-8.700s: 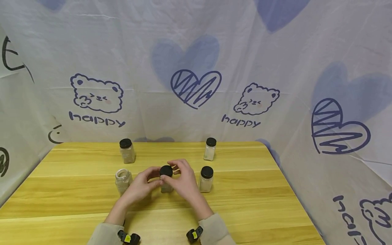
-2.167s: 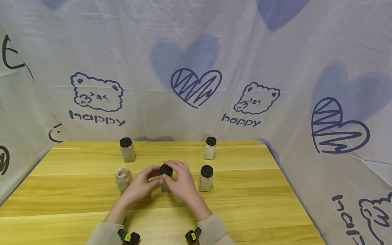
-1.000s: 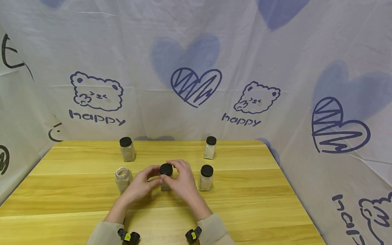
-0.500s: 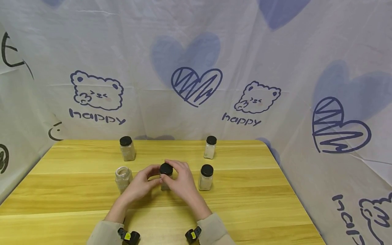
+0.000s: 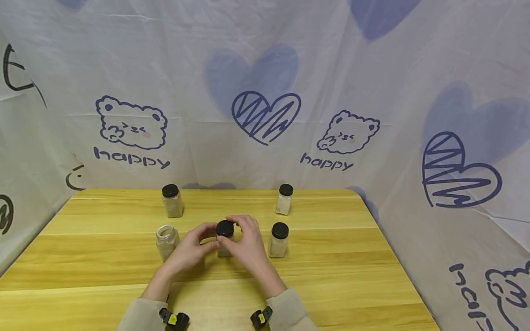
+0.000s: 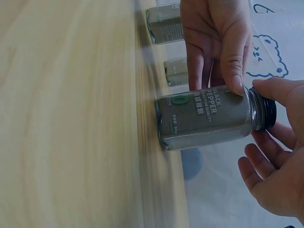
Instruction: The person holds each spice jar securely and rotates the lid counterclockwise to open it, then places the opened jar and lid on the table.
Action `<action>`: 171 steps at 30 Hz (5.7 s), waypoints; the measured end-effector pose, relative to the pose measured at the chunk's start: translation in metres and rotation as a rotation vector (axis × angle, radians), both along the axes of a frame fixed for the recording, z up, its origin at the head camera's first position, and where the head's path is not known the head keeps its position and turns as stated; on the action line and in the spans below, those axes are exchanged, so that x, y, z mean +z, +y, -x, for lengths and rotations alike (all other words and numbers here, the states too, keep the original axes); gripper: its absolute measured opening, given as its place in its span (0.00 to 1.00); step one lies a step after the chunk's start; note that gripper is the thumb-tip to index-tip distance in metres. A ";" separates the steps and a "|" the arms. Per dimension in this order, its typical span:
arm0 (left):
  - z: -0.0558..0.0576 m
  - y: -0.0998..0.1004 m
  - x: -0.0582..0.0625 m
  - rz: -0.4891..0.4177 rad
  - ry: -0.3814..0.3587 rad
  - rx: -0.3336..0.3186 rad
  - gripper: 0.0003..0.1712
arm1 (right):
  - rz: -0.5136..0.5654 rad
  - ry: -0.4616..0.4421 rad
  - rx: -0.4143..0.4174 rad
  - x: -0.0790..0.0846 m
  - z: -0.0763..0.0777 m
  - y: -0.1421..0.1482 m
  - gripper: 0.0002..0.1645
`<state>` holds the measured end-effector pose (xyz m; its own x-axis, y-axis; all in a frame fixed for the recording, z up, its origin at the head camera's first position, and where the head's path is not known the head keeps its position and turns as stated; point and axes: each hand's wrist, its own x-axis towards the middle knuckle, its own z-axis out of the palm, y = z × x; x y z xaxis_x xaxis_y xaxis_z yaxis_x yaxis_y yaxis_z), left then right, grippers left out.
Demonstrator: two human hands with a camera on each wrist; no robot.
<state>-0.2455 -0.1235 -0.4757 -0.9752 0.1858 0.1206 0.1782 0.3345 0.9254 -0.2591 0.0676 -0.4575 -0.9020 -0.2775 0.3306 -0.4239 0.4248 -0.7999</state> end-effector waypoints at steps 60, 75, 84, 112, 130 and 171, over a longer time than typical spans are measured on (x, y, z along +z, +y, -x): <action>0.001 0.002 -0.003 -0.014 0.001 0.024 0.26 | 0.049 0.128 -0.022 0.001 -0.001 -0.002 0.28; 0.001 0.001 -0.002 -0.021 -0.009 0.014 0.27 | 0.222 0.125 -0.048 0.012 0.000 0.007 0.26; 0.001 0.002 -0.003 -0.026 -0.001 0.016 0.25 | 0.334 -0.003 0.009 0.017 -0.012 0.013 0.28; 0.002 0.001 -0.002 -0.024 0.003 0.017 0.26 | -0.015 -0.212 0.300 -0.005 -0.043 0.030 0.28; 0.000 0.002 -0.003 -0.030 0.000 0.020 0.26 | -0.295 -0.222 0.410 -0.018 -0.035 0.032 0.24; -0.013 0.018 0.032 -0.086 0.175 0.074 0.36 | -0.008 0.349 0.142 0.035 -0.031 0.078 0.20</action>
<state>-0.2324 -0.1053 -0.4441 -0.9486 0.0964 0.3014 0.3164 0.2740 0.9082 -0.2286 0.1454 -0.4223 -0.6875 -0.3958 0.6088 -0.7258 0.3480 -0.5934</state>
